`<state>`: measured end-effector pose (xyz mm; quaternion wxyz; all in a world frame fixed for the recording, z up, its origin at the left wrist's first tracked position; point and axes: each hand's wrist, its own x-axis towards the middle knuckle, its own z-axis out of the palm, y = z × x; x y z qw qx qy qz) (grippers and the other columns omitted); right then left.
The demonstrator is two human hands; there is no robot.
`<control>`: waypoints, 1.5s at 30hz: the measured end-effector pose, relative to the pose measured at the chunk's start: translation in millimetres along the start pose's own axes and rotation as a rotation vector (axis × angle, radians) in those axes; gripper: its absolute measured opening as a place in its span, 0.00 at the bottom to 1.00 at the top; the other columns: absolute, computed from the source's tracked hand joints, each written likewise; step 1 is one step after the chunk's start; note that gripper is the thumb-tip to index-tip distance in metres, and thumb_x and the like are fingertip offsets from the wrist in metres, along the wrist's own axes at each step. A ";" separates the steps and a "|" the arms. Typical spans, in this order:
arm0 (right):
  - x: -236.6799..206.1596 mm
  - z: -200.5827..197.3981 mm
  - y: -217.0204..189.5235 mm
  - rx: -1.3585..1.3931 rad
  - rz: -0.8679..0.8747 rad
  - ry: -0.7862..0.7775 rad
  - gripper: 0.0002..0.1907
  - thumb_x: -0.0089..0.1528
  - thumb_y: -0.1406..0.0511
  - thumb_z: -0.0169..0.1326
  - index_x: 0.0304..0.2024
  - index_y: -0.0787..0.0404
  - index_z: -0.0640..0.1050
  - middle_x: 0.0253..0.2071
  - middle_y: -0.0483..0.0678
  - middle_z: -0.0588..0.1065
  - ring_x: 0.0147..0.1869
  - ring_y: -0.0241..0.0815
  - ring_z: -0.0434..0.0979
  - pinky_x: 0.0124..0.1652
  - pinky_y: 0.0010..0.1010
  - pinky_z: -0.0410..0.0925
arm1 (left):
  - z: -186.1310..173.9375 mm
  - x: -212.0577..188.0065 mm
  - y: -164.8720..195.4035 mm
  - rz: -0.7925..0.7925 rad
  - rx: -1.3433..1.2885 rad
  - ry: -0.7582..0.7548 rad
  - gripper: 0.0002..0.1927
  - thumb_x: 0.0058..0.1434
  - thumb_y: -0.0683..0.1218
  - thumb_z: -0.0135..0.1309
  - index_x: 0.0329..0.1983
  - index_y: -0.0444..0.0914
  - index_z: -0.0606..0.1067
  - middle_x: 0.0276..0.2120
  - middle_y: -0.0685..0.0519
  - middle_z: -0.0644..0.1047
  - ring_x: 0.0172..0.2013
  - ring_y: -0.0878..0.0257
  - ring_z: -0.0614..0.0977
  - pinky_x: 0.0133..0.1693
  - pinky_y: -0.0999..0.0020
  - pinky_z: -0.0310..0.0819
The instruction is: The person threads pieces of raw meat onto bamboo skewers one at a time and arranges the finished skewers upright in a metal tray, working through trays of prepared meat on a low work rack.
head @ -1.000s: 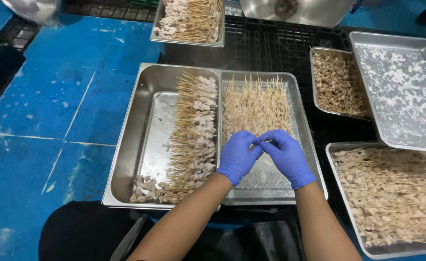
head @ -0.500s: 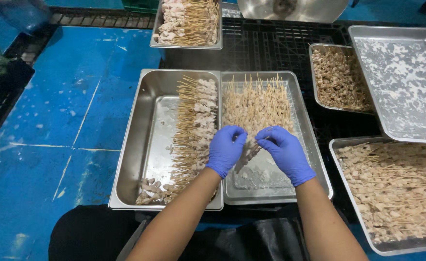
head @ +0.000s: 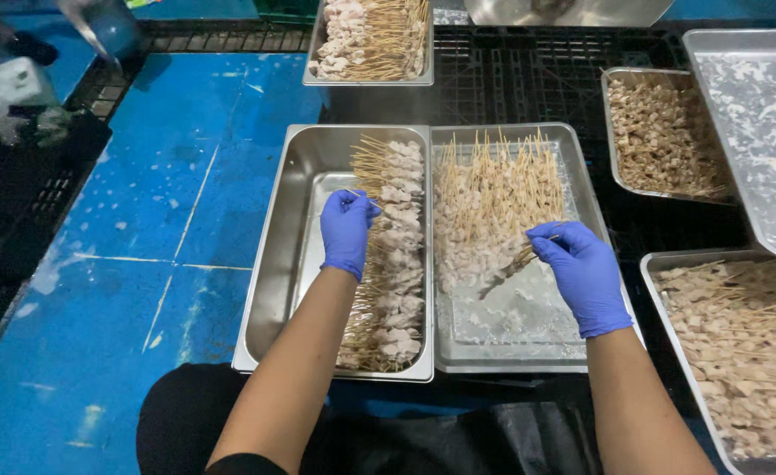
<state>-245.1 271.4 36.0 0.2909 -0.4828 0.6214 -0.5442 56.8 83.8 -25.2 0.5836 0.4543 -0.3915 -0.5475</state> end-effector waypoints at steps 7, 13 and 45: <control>11.0 9.4 10.3 -0.015 0.038 -0.007 0.08 0.62 0.70 0.60 0.45 0.63 0.83 0.39 0.43 0.78 0.41 0.31 0.75 0.42 0.22 0.69 | -3.1 41.1 -8.1 -0.087 0.184 0.175 0.08 0.52 0.38 0.61 0.36 0.33 0.77 0.31 0.49 0.80 0.28 0.61 0.79 0.32 0.66 0.74; 18.3 14.1 18.9 -0.019 0.024 0.000 0.08 0.62 0.70 0.61 0.44 0.62 0.83 0.39 0.44 0.79 0.41 0.31 0.76 0.43 0.23 0.70 | 6.2 55.4 -20.4 -0.108 0.397 -0.026 0.14 0.51 0.44 0.66 0.37 0.28 0.83 0.32 0.45 0.82 0.30 0.60 0.79 0.35 0.60 0.75; 22.7 5.4 18.8 0.193 0.062 0.085 0.09 0.65 0.73 0.56 0.49 0.65 0.80 0.45 0.48 0.81 0.46 0.33 0.78 0.48 0.24 0.71 | 39.6 32.1 -3.1 -0.046 -0.092 -0.216 0.07 0.66 0.41 0.60 0.42 0.32 0.78 0.35 0.50 0.80 0.33 0.65 0.81 0.35 0.72 0.73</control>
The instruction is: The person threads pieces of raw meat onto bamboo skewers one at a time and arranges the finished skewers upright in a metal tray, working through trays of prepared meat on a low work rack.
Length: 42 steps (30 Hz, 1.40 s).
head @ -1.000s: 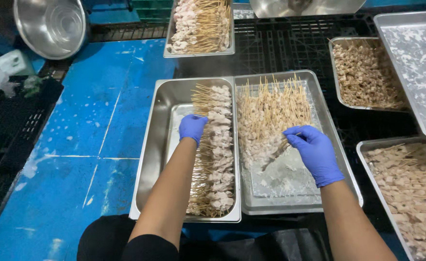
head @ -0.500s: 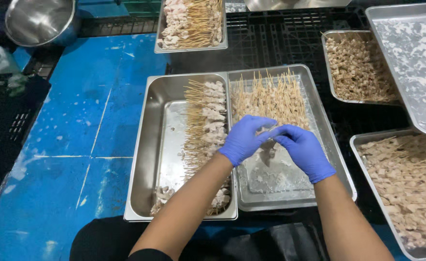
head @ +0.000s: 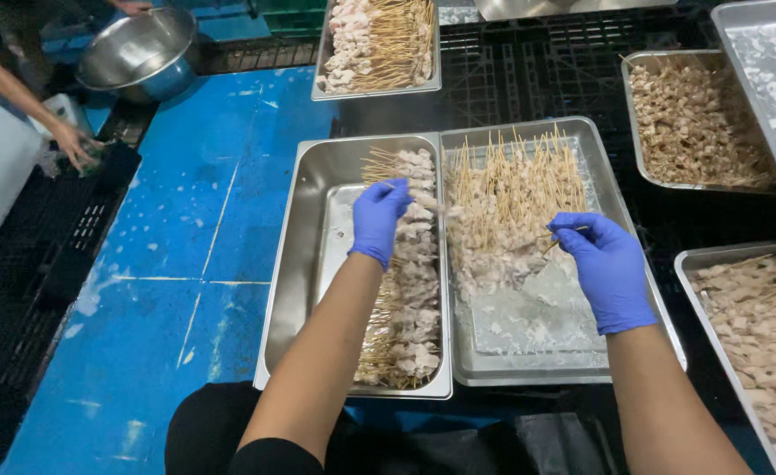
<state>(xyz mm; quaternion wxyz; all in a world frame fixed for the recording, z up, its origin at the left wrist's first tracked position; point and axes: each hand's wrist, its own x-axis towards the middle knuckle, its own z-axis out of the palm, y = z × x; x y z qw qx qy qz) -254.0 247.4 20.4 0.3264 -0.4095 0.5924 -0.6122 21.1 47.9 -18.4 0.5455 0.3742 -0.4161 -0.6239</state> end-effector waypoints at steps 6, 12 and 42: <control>3.6 0.6 8.1 0.036 -0.008 0.013 0.09 0.65 0.73 0.56 0.48 0.66 0.80 0.44 0.47 0.81 0.45 0.34 0.79 0.47 0.24 0.72 | -48.2 17.3 -4.4 0.034 0.189 0.262 0.13 0.53 0.32 0.61 0.39 0.32 0.73 0.31 0.44 0.77 0.27 0.60 0.78 0.28 0.67 0.74; 4.5 0.9 7.5 0.009 0.009 0.014 0.09 0.65 0.73 0.56 0.47 0.66 0.80 0.44 0.47 0.81 0.44 0.34 0.79 0.46 0.25 0.72 | -54.9 14.0 -17.3 -0.168 -0.020 0.249 0.17 0.49 0.32 0.57 0.41 0.34 0.70 0.35 0.40 0.81 0.30 0.54 0.86 0.32 0.64 0.83; -5.6 11.5 -8.1 0.091 0.033 -0.146 0.17 0.62 0.76 0.57 0.54 0.68 0.77 0.45 0.51 0.78 0.48 0.38 0.80 0.51 0.30 0.75 | 90.4 -107.3 17.5 0.329 0.672 -0.499 0.18 0.65 0.46 0.55 0.58 0.41 0.76 0.37 0.47 0.82 0.37 0.54 0.84 0.43 0.61 0.79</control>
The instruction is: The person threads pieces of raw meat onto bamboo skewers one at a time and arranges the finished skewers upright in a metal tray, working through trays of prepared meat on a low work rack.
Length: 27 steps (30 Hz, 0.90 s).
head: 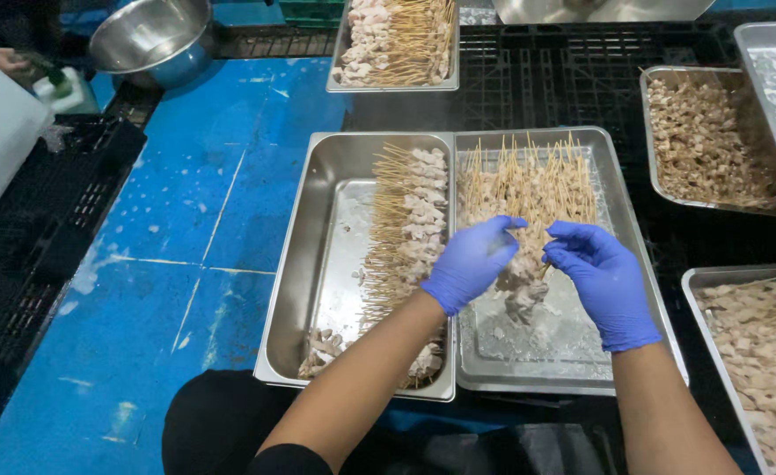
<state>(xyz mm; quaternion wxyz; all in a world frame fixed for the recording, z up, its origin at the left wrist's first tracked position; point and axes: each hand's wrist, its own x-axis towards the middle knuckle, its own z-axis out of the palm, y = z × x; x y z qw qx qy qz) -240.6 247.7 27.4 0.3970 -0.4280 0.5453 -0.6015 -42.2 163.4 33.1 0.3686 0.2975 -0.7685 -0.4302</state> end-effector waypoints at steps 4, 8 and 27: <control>-0.9 -1.1 -0.3 0.036 -0.033 0.059 0.17 0.62 0.76 0.57 0.54 0.68 0.77 0.45 0.50 0.79 0.47 0.38 0.80 0.50 0.30 0.75 | -47.8 3.1 -39.3 -0.296 -0.124 0.154 0.12 0.65 0.45 0.56 0.50 0.40 0.77 0.34 0.53 0.81 0.35 0.66 0.82 0.40 0.69 0.79; 0.1 2.2 1.5 0.050 -0.039 0.094 0.16 0.63 0.75 0.57 0.54 0.68 0.78 0.45 0.48 0.79 0.47 0.36 0.79 0.50 0.30 0.75 | -105.4 13.1 -92.7 -0.291 -0.486 0.374 0.09 0.59 0.38 0.61 0.41 0.34 0.75 0.34 0.50 0.80 0.33 0.61 0.85 0.36 0.68 0.79; 2.3 2.9 4.3 -0.042 -0.034 0.066 0.14 0.63 0.74 0.58 0.52 0.67 0.79 0.42 0.47 0.79 0.45 0.35 0.79 0.48 0.26 0.73 | -132.4 -24.5 -154.8 -0.632 -0.117 0.260 0.14 0.49 0.48 0.69 0.35 0.36 0.83 0.31 0.51 0.83 0.33 0.62 0.81 0.41 0.62 0.77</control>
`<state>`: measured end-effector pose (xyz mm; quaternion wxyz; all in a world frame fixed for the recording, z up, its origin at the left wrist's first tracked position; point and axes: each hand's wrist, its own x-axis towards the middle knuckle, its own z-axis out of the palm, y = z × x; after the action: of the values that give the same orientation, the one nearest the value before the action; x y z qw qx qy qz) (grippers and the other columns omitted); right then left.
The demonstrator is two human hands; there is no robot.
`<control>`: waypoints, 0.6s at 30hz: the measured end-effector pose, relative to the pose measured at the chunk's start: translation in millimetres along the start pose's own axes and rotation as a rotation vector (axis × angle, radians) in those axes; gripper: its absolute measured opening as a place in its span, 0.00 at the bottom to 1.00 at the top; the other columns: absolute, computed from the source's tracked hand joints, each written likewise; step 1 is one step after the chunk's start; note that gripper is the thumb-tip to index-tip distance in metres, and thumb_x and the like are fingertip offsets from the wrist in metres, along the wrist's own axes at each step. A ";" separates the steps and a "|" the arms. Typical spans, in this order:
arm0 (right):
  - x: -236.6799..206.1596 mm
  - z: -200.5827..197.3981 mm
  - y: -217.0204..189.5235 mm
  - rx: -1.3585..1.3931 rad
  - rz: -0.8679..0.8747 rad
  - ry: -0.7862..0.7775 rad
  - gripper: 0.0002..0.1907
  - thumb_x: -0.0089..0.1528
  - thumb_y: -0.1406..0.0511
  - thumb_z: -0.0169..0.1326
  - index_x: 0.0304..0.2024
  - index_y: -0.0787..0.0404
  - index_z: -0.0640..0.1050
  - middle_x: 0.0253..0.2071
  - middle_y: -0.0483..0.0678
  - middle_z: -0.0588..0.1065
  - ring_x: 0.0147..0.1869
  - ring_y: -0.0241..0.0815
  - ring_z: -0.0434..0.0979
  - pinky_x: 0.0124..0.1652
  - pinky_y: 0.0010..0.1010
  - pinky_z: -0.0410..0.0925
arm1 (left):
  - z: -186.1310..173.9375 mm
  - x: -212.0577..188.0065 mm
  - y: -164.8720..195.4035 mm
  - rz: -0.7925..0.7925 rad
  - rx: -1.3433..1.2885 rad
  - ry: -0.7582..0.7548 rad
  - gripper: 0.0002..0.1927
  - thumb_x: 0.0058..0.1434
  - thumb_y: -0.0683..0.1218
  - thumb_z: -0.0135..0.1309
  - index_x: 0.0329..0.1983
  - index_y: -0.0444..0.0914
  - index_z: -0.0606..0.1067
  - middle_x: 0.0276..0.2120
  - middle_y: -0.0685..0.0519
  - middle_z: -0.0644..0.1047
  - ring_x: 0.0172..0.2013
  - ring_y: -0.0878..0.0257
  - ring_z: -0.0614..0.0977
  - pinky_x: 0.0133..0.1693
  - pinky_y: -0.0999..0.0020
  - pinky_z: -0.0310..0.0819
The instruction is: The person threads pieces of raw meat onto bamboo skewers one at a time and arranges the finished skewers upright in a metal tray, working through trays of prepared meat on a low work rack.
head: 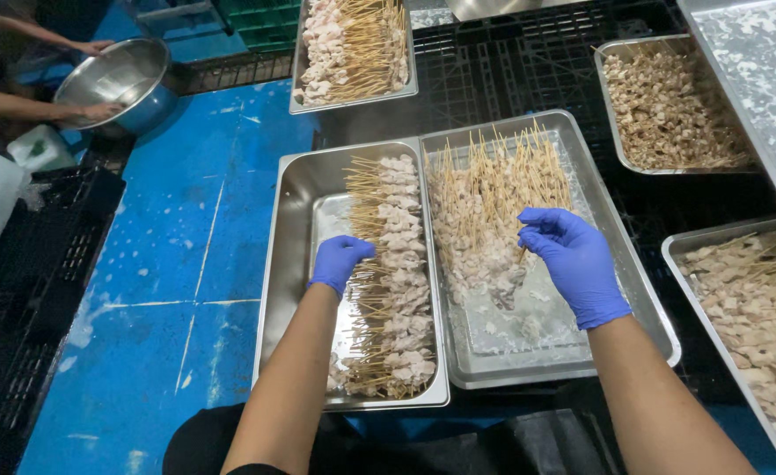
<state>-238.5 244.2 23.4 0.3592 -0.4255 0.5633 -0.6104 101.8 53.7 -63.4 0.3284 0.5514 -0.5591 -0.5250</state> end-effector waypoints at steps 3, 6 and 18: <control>-0.8 0.9 -1.4 0.018 0.003 -0.009 0.15 0.62 0.74 0.58 0.52 0.67 0.79 0.41 0.46 0.79 0.44 0.34 0.79 0.48 0.25 0.73 | -13.1 -15.3 29.4 0.037 0.443 0.104 0.18 0.54 0.55 0.69 0.37 0.37 0.83 0.33 0.51 0.82 0.36 0.59 0.82 0.43 0.62 0.75; -1.1 1.8 -2.3 0.040 0.042 -0.007 0.14 0.61 0.74 0.60 0.50 0.66 0.80 0.39 0.47 0.79 0.43 0.34 0.80 0.46 0.25 0.73 | -14.0 -38.8 65.0 0.308 0.656 0.296 0.17 0.57 0.56 0.67 0.36 0.37 0.82 0.34 0.49 0.81 0.37 0.55 0.82 0.42 0.60 0.74; -8.9 14.8 -10.8 -0.023 0.080 -0.005 0.14 0.58 0.74 0.63 0.47 0.67 0.82 0.40 0.49 0.82 0.44 0.36 0.81 0.47 0.27 0.75 | 140.5 -126.6 115.1 0.620 0.217 -0.232 0.14 0.57 0.48 0.62 0.44 0.38 0.80 0.37 0.48 0.80 0.38 0.57 0.83 0.42 0.64 0.77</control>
<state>-221.0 247.9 33.2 0.3798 -0.4081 0.5860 -0.5880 -40.1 188.7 39.8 0.3458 0.3237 -0.7861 -0.3971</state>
